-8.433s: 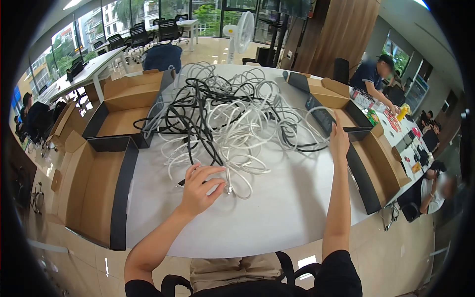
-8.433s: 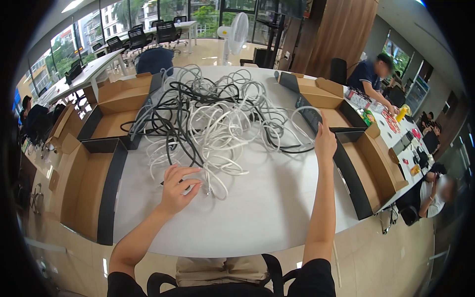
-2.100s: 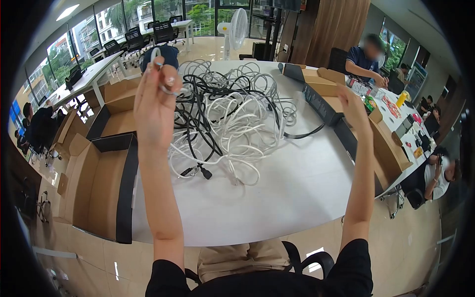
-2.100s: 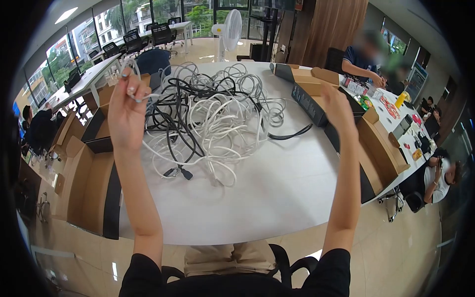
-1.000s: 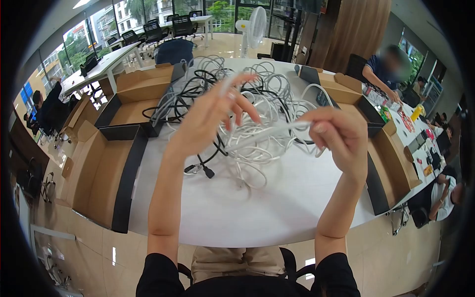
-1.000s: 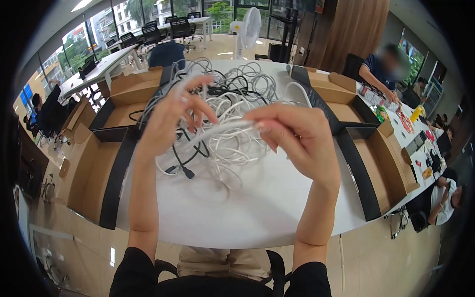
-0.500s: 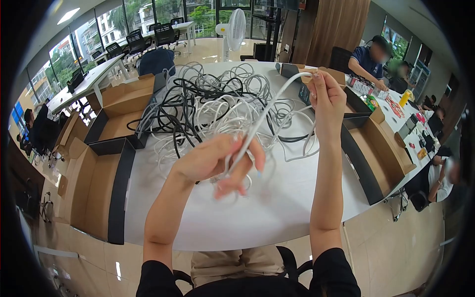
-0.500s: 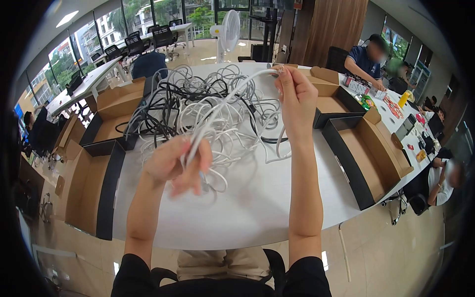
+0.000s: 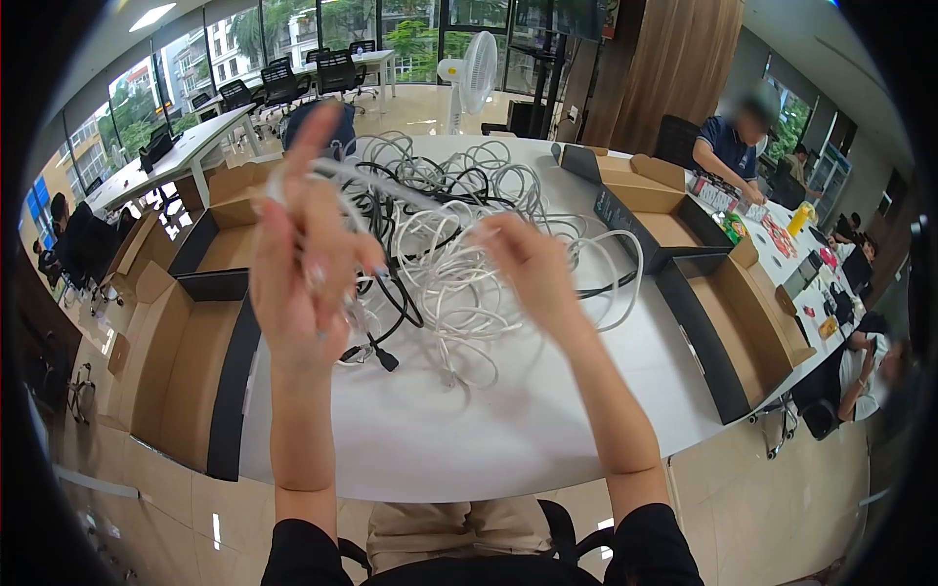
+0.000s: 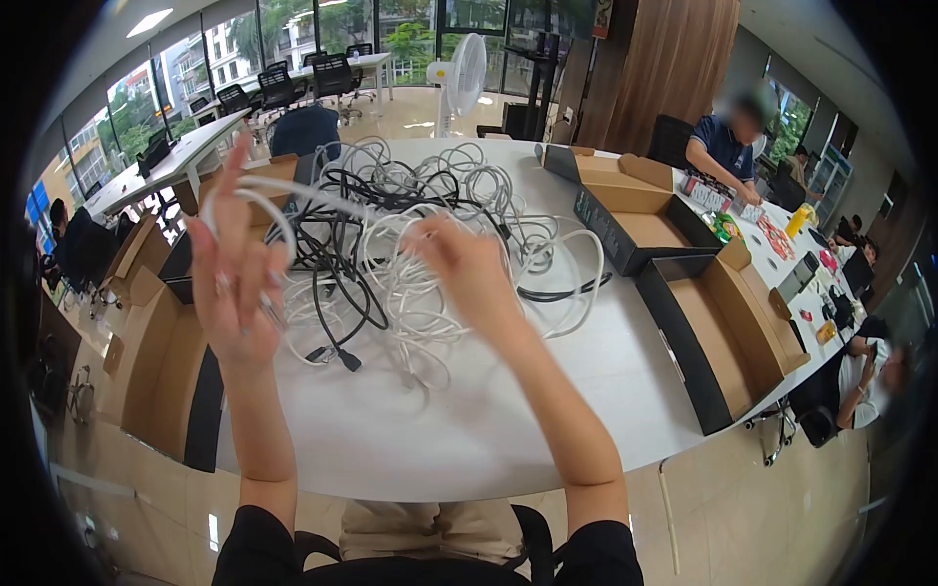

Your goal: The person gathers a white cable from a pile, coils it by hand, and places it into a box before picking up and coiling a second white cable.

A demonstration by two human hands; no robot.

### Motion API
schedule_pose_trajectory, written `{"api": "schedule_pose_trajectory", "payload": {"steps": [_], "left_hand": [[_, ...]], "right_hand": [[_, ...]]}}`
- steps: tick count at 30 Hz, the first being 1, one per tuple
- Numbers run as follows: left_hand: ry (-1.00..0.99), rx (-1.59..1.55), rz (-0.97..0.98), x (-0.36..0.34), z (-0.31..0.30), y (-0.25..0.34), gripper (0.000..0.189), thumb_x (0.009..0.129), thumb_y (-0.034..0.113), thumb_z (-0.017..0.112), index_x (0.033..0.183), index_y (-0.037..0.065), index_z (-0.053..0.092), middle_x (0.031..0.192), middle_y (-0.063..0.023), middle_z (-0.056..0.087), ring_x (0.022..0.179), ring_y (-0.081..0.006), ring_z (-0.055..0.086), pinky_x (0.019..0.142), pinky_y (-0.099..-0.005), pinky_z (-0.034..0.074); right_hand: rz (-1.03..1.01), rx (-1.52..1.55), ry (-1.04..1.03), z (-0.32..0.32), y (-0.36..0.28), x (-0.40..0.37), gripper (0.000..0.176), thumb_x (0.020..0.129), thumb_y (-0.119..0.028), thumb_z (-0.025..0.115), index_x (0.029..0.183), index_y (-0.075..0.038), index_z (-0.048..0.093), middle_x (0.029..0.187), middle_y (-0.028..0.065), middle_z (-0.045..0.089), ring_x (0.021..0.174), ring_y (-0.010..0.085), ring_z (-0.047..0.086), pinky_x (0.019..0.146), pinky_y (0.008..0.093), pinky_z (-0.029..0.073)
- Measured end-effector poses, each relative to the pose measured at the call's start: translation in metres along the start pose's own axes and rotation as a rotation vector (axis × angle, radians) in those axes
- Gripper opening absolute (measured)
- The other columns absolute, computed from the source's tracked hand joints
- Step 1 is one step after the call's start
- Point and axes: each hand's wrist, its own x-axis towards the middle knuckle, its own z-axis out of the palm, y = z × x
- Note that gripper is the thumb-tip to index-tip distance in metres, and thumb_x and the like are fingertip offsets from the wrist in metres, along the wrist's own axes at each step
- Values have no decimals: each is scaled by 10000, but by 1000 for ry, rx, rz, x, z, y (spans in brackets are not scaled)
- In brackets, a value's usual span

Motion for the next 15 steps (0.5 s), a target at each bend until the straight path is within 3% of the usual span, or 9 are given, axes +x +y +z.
{"api": "schedule_pose_trajectory", "payload": {"steps": [1, 2, 3, 5, 7, 8, 11, 12, 15], "left_hand": [[68, 257, 147, 4, -4, 1, 562, 955, 361, 269, 1300, -78, 204, 616, 6, 494, 355, -2, 294, 523, -216, 470], [135, 515, 291, 7, -8, 0, 549, 956, 356, 266, 1305, -64, 207, 653, -16, 513, 358, -6, 298, 525, -214, 467], [201, 773, 435, 8, -13, 0, 536, 957, 351, 263, 1309, -50, 209, 691, -38, 531, 360, -11, 301, 526, -212, 464], [183, 964, 563, 9, -24, 0, 450, 959, 297, 279, 1290, -7, 248, 810, -122, 566, 472, -66, 458, 615, -227, 459], [149, 1120, 807, 20, -27, -11, 400, 959, 261, 289, 1266, 5, 271, 859, -149, 574, 565, -99, 543, 658, -243, 455], [34, 1087, 706, 18, -35, -8, 331, 954, 192, 304, 1227, 6, 308, 928, -170, 578, 698, -136, 602, 711, -254, 447], [-75, 1268, 470, 18, -61, -9, 292, 944, 152, 322, 1194, 5, 356, 905, -147, 583, 668, -130, 600, 679, -245, 452], [-69, 1269, 371, 18, -64, -13, 278, 940, 142, 328, 1178, 8, 380, 866, -127, 589, 652, -124, 596, 659, -240, 453], [-11, 1093, -17, 12, -64, -27, 250, 935, 135, 341, 1141, 23, 428, 730, -72, 600, 607, -107, 583, 601, -237, 453]], "right_hand": [[-70, 42, -162, 11, -15, -9, 188, 838, -146, 575, 1022, -107, 567, 519, -10, 457, 476, 53, 391, 447, 229, 312], [-149, -43, -331, 20, -21, -17, 264, 826, -156, 587, 1081, -118, 529, 524, 23, 497, 462, 94, 455, 466, 256, 356], [-71, 67, -483, 19, -29, -21, 275, 824, -160, 590, 1087, -119, 524, 536, 31, 511, 465, 118, 472, 479, 269, 370], [89, 289, -789, 17, -45, -29, 297, 818, -169, 594, 1100, -122, 513, 559, 48, 539, 472, 165, 506, 505, 296, 399], [-103, 137, -877, 19, -38, -37, 255, 815, -181, 582, 1042, -82, 518, 592, 91, 567, 566, 263, 549, 548, 358, 420], [-200, 60, -916, 17, -35, -40, 242, 814, -188, 576, 1012, -62, 521, 608, 113, 581, 613, 311, 571, 570, 389, 431], [-490, -150, -635, 4, -35, -40, 187, 813, -164, 565, 960, -52, 536, 616, 122, 577, 624, 312, 572, 585, 389, 435], [-386, -56, -562, -8, -46, -36, 159, 815, -103, 571, 964, -49, 588, 700, 107, 601, 594, 243, 586, 573, 321, 446], [-432, -43, -200, -29, -54, -32, 112, 798, -68, 585, 896, -19, 606, 702, 117, 598, 583, 234, 580, 534, 298, 438]]}}
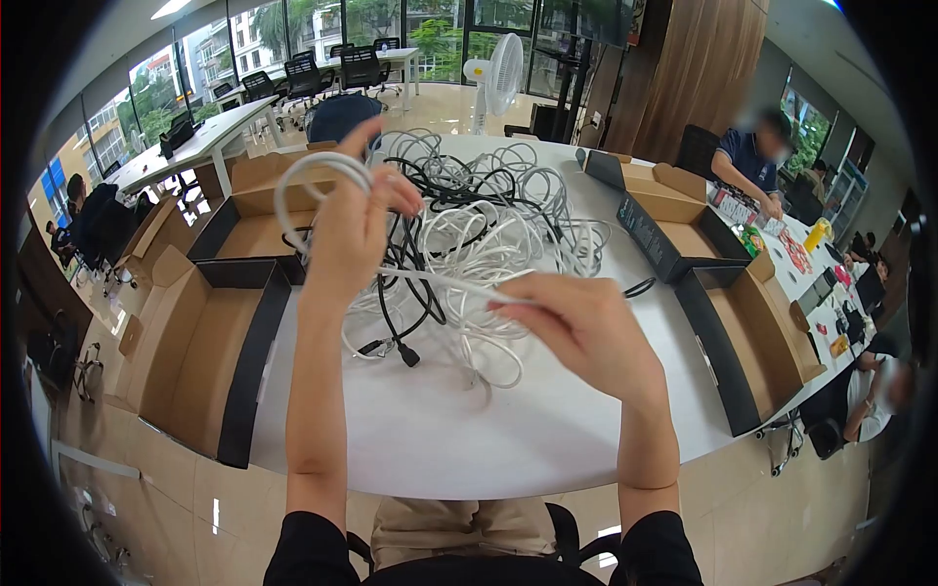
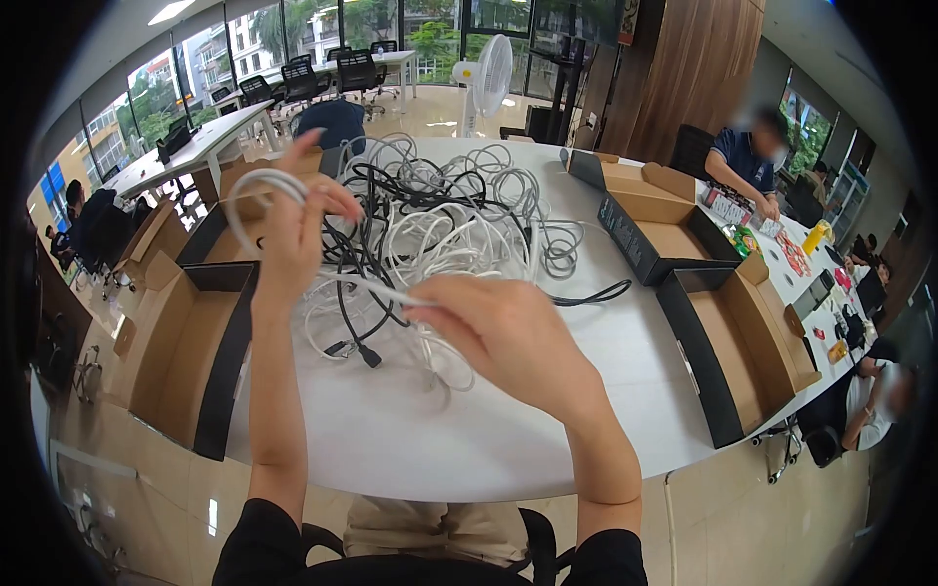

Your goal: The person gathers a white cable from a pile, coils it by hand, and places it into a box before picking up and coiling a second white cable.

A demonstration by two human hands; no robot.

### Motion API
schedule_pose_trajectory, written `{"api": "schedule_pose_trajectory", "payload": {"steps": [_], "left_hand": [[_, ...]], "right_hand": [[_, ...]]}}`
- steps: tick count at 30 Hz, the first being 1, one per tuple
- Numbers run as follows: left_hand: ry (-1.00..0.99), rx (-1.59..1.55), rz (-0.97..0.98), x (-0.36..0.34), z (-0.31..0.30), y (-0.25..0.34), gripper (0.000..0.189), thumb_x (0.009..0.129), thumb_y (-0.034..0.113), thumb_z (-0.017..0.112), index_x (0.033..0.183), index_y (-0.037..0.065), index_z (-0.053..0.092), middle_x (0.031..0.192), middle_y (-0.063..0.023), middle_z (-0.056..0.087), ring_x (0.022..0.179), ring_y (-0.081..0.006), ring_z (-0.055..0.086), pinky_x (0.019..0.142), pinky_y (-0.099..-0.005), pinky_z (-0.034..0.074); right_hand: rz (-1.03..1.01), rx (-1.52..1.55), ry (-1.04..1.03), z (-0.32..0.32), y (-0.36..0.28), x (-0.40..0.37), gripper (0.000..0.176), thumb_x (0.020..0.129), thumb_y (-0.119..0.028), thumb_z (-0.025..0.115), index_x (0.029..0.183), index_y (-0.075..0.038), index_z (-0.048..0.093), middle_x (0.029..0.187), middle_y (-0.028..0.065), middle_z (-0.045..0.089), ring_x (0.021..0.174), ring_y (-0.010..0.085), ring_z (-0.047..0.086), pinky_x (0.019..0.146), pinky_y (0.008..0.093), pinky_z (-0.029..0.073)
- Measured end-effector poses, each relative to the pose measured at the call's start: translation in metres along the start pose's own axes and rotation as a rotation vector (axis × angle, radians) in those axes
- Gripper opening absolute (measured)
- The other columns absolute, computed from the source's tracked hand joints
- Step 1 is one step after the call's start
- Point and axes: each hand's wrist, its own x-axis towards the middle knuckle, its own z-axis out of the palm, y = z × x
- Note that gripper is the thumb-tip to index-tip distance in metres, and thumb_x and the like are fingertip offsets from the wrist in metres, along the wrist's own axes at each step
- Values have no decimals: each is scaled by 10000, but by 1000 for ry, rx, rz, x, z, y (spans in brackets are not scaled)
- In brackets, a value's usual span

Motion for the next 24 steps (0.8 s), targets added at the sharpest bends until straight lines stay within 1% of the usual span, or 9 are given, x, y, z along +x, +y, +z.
{"api": "schedule_pose_trajectory", "payload": {"steps": [1, 6, 9, 12, 15, 18, 20, 21, 24], "left_hand": [[-108, 12, -83, -1, 4, 3, 245, 934, 142, 347, 1133, 27, 432, 679, -54, 578, 589, -104, 570, 590, -237, 450], [-613, -144, -386, -8, 18, 29, 234, 921, 196, 397, 1088, 43, 456, 530, 20, 461, 512, -91, 501, 539, -232, 431], [-956, -325, -333, -16, 27, 50, 270, 908, 262, 428, 1035, 30, 485, 527, 16, 416, 502, -95, 474, 497, -218, 413], [-1045, -708, -137, -32, 40, 57, 287, 887, 267, 459, 977, -3, 501, 547, -10, 443, 506, -108, 479, 488, -229, 427], [-1207, -992, -100, -29, 34, 58, 290, 875, 252, 475, 941, -29, 507, 572, -40, 476, 500, -123, 486, 490, -249, 453], [-1027, -1522, -150, -33, 23, 55, 262, 879, 225, 456, 912, -27, 522, 574, -42, 510, 459, -106, 485, 494, -268, 472], [-844, -1876, -71, -26, 16, 58, 295, 928, 280, 350, 1031, 13, 424, 510, 4, 483, 389, -74, 424, 517, -272, 471], [-736, -2046, -29, -23, 12, 61, 316, 953, 307, 297, 1091, 33, 376, 478, 27, 469, 354, -58, 394, 528, -273, 470], [-209, -2123, -68, -15, -5, 81, 229, 947, 327, 327, 972, 100, 332, 412, 48, 316, 290, -85, 294, 586, -343, 485]], "right_hand": [[-25, -101, 131, -2, -2, -1, 83, 785, -35, 592, 856, 5, 606, 688, 101, 586, 540, 196, 546, 508, 252, 417], [18, -397, 553, -35, -3, 2, 49, 787, -45, 610, 835, -33, 612, 681, 32, 577, 502, 97, 475, 458, 220, 362], [-17, -342, 740, -51, 24, -6, 12, 796, -6, 594, 806, -2, 601, 634, 17, 547, 513, 39, 406, 467, 163, 291], [-17, -82, 769, -59, 34, -7, 13, 790, 7, 597, 780, 9, 590, 648, 1, 555, 542, 22, 413, 479, 154, 297], [-25, 10, 745, -44, 38, -2, 37, 785, 7, 605, 760, 16, 579, 654, -8, 559, 566, 13, 433, 478, 158, 316], [-40, -65, 619, -23, 45, 5, 26, 790, -14, 609, 790, 8, 597, 644, 4, 559, 545, 25, 440, 475, 168, 330], [35, 27, 579, -2, 52, 11, 49, 806, -53, 601, 826, -12, 619, 623, 31, 542, 513, 53, 437, 470, 193, 334], [104, 45, 451, 5, 51, 13, 74, 817, -78, 592, 858, -24, 622, 612, 42, 529, 509, 65, 434, 470, 207, 334], [348, 187, -5, 33, 46, 14, 152, 860, -84, 522, 989, -75, 603, 616, 17, 516, 541, 54, 433, 497, 212, 357]]}}
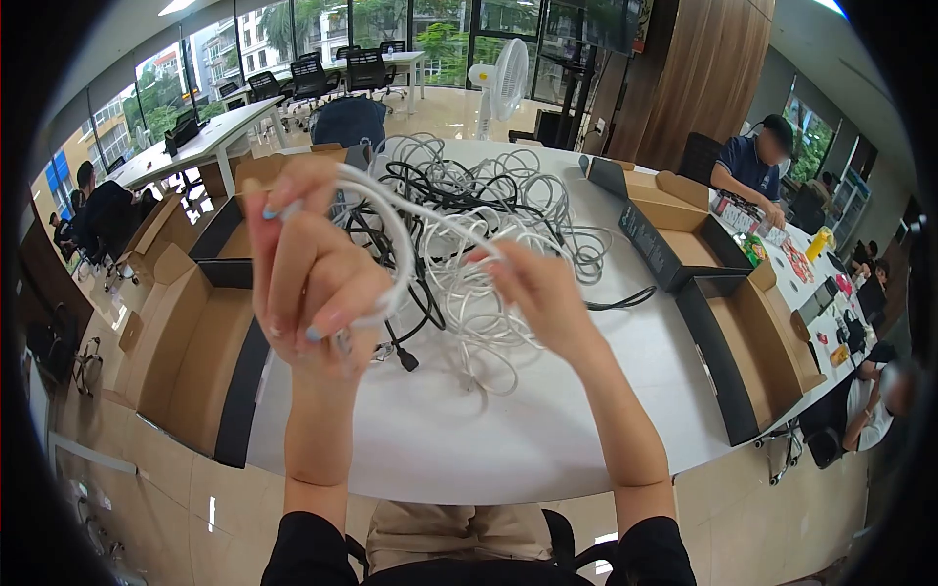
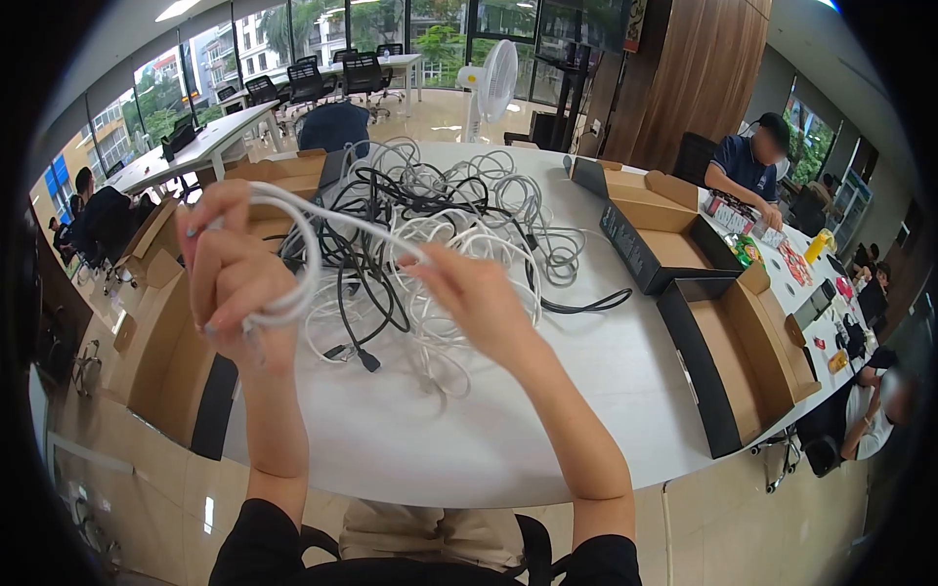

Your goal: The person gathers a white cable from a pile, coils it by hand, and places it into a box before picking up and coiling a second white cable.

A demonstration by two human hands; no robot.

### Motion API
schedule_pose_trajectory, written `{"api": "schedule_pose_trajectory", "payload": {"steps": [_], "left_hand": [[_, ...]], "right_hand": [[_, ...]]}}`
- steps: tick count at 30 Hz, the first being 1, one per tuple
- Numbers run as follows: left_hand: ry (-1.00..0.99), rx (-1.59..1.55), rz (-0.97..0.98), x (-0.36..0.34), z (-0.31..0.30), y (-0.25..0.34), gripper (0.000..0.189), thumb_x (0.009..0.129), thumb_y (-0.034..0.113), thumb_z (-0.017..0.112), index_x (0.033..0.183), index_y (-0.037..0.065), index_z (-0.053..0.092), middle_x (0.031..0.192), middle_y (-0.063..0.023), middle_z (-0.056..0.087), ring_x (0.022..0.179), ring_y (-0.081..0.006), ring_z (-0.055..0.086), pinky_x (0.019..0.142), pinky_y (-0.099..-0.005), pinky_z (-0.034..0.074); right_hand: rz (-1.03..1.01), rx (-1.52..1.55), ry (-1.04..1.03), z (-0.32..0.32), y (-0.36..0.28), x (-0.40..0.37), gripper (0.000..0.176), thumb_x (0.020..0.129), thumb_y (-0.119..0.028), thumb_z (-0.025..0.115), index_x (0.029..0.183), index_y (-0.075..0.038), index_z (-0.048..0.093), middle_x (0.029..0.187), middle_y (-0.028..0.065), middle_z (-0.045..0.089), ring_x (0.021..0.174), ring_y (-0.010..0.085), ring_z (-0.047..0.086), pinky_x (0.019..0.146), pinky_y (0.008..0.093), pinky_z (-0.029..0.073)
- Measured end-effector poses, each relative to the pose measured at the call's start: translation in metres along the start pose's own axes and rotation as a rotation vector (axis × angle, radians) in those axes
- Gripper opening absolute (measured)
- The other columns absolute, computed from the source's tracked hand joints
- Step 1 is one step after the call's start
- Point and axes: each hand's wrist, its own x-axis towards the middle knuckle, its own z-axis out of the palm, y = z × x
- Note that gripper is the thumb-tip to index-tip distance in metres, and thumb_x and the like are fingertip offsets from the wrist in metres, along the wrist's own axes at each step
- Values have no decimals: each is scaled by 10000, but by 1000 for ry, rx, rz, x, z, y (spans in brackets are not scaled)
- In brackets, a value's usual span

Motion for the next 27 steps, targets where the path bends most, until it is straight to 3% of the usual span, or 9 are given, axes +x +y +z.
{"api": "schedule_pose_trajectory", "payload": {"steps": [3, 6, 7, 9, 11, 15, 18, 22, 27], "left_hand": [[-99, 759, 258, -5, -15, 22, 233, 948, 339, 321, 966, 107, 328, 453, 23, 364, 318, -84, 338, 697, -358, 467], [-74, 1492, 499, 3, -15, 16, 206, 963, 288, 267, 980, 91, 321, 528, -39, 512, 390, -113, 451, 734, -341, 475], [-170, 1729, 548, 5, -23, 17, 174, 958, 237, 298, 1012, 72, 319, 598, -88, 563, 453, -149, 526, 745, -364, 475], [-249, 2097, 541, 6, -46, 14, 182, 949, 216, 335, 1005, 46, 369, 629, -91, 590, 530, -169, 582, 699, -324, 479], [-38, 2194, 19, 2, -57, 20, 205, 946, 223, 350, 965, 30, 416, 624, -76, 587, 555, -149, 587, 652, -297, 470], [247, 2060, -868, 3, -46, 12, 157, 912, 136, 374, 934, 9, 464, 648, -65, 578, 514, -95, 528, 577, -228, 441], [17, 1769, -1113, 0, -52, 19, 314, 920, 327, 418, 899, 21, 485, 541, -39, 547, 461, -94, 500, 473, -242, 391], [-84, 1445, -1327, 1, -36, 4, 355, 918, 357, 410, 843, 19, 488, 440, 6, 462, 363, -49, 405, 384, -202, 344], [-211, 520, -844, -7, -51, 11, 308, 930, 364, 376, 829, 77, 418, 390, 40, 393, 291, -32, 338, 363, -204, 375]], "right_hand": [[-113, -3, -219, 31, 7, -2, 259, 842, -84, 526, 1099, -109, 542, 613, 61, 534, 535, 159, 524, 523, 296, 426], [-384, -195, -241, 56, 17, -6, 334, 813, -78, 537, 1142, -118, 503, 663, 105, 567, 571, 275, 569, 561, 365, 456], [-222, -210, -369, 53, 10, -11, 347, 791, -74, 550, 1132, -121, 502, 734, 114, 598, 607, 311, 574, 573, 382, 463], [-293, -252, -245, 46, -2, -15, 294, 797, -88, 545, 1089, -102, 513, 741, 107, 596, 616, 302, 580, 544, 383, 448], [-345, -339, -112, 35, -10, -18, 249, 793, -103, 556, 1041, -94, 533, 737, 91, 594, 610, 279, 582, 516, 366, 438], [-482, -540, 159, -5, -17, -10, 160, 754, -146, 620, 904, -101, 589, 698, 39, 584, 562, 204, 568, 470, 301, 419], [-509, -528, 269, -31, -6, -5, 132, 716, -183, 663, 807, -104, 609, 668, 14, 570, 534, 175, 543, 458, 284, 406], [-451, -470, 285, -40, 0, -6, 124, 717, -180, 679, 752, -82, 612, 638, 22, 557, 519, 173, 519, 459, 274, 388], [-358, -133, 291, -32, 12, 2, 98, 741, -116, 665, 753, -36, 610, 630, 58, 555, 526, 192, 515, 480, 266, 383]]}}
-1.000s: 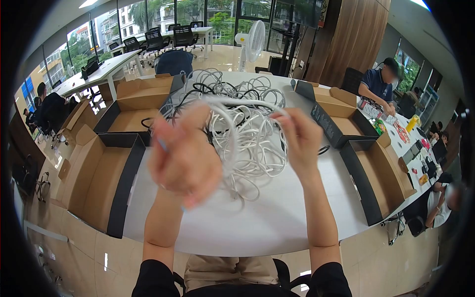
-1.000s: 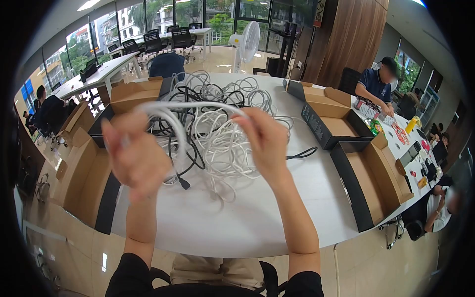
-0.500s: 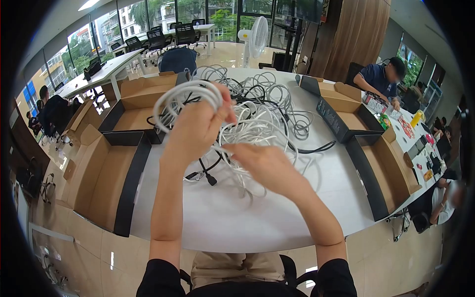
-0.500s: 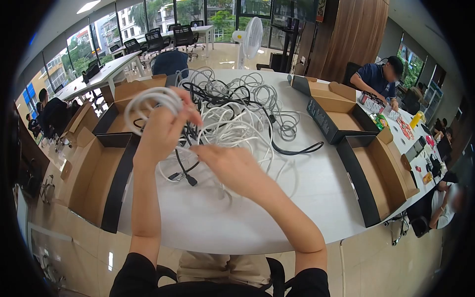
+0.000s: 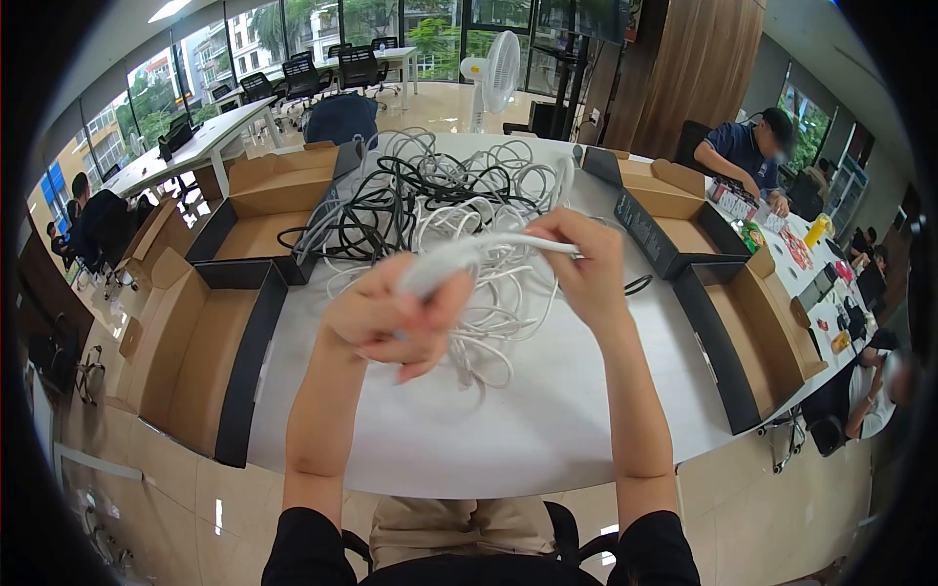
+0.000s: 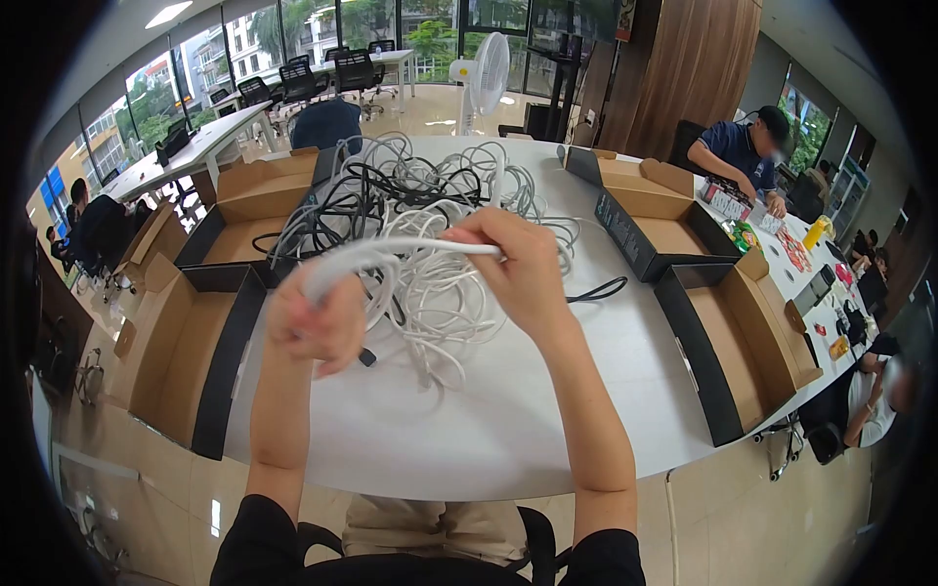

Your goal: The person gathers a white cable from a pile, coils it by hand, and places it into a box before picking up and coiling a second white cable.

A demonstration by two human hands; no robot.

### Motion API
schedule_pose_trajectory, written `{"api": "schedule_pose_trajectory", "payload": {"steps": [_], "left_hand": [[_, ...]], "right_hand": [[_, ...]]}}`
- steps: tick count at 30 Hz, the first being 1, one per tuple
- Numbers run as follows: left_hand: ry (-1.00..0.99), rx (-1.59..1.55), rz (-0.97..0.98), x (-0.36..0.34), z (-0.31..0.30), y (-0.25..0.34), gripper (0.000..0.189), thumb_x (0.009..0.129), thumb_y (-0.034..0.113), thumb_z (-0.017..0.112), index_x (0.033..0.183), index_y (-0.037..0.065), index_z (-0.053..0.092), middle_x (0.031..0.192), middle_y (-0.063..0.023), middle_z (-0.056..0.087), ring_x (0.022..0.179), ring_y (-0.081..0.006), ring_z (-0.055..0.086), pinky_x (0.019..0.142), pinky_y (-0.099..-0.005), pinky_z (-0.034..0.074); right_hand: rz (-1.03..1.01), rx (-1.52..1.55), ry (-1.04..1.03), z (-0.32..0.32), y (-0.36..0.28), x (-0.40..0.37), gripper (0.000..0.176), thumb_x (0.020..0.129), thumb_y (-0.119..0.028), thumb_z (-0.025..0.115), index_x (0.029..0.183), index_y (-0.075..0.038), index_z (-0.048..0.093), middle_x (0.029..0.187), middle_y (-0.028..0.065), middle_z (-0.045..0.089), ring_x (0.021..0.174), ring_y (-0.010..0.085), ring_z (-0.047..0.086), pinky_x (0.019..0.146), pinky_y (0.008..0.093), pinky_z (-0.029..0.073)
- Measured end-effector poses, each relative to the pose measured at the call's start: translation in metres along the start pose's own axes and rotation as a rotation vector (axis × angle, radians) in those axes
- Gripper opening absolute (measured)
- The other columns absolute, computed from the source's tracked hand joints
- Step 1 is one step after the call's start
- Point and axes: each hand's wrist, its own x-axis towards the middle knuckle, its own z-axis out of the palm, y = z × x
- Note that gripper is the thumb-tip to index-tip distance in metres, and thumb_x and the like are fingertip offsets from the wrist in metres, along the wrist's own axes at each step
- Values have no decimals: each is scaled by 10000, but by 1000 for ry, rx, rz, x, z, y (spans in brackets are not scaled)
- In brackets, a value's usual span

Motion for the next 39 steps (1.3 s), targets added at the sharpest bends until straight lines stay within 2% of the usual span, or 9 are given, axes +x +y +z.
{"api": "schedule_pose_trajectory", "payload": {"steps": [2, 5, 9, 15, 19, 21, 26, 33, 39], "left_hand": [[57, -329, 331, 2, 3, -6, 324, 934, 397, 342, 840, 87, 358, 354, 51, 323, 268, -40, 304, 348, -213, 380], [79, -727, 693, 12, 8, 7, 281, 945, 361, 295, 848, 101, 337, 369, 32, 316, 262, -58, 289, 394, -239, 418], [68, -698, 774, 1, 13, 25, 262, 946, 343, 285, 832, 110, 324, 373, 19, 313, 267, -51, 290, 390, -239, 409], [159, -617, 942, -14, 22, 49, 239, 951, 302, 300, 837, 95, 335, 376, 3, 311, 251, -61, 268, 307, -204, 351], [227, -513, 1046, -32, 24, 66, 186, 939, 242, 343, 815, 106, 318, 413, 35, 312, 284, -33, 304, 319, -184, 372], [278, -390, 1080, -46, 24, 75, 165, 941, 205, 338, 814, 100, 332, 409, 25, 329, 277, -49, 328, 355, -184, 392], [366, -277, 1113, -66, 28, 87, 156, 946, 181, 318, 819, 93, 339, 406, 17, 336, 266, -64, 334, 423, -200, 428], [250, -391, 984, -52, 19, 77, 222, 960, 274, 306, 858, 82, 352, 393, 11, 327, 252, -61, 284, 355, -183, 384], [256, -341, 845, -38, 21, 65, 260, 958, 317, 295, 865, 80, 341, 376, 6, 322, 243, -45, 262, 286, -179, 356]], "right_hand": [[164, 100, -94, 10, -1, -3, 71, 744, -73, 647, 775, -29, 602, 677, 66, 573, 582, 205, 531, 532, 283, 411], [17, -19, -109, 29, 3, -6, 117, 733, -57, 657, 838, -37, 609, 781, 41, 600, 695, 182, 543, 616, 289, 426], [-37, -308, -86, 33, 30, -5, 243, 758, 15, 580, 982, -76, 595, 1050, 61, 606, 1057, 231, 502, 875, 309, 412], [142, 120, -189, 1, 37, 3, 372, 842, 19, 461, 1185, -113, 519, 1201, 44, 541, 1099, 221, 510, 922, 291, 417], [397, 751, -82, -41, 51, 2, 313, 891, -166, 479, 1161, -8, 502, 1042, 131, 618, 828, 179, 637, 741, 270, 508], [302, 950, 114, -64, 76, -4, 354, 912, -259, 447, 1132, 13, 501, 945, 155, 641, 596, 164, 617, 597, 267, 508], [315, 1431, 277, -114, 127, -28, 336, 941, -222, 388, 1209, -22, 430, 809, 8, 543, 642, 104, 505, 610, 209, 456], [471, 837, 566, -115, 91, -16, 357, 953, -281, 337, 1187, -32, 439, 847, 29, 569, 720, 142, 548, 669, 254, 482], [384, -77, 380, -76, 54, 1, 433, 940, -386, 322, 958, -45, 588, 736, 17, 538, 605, 83, 456, 545, 214, 353]]}}
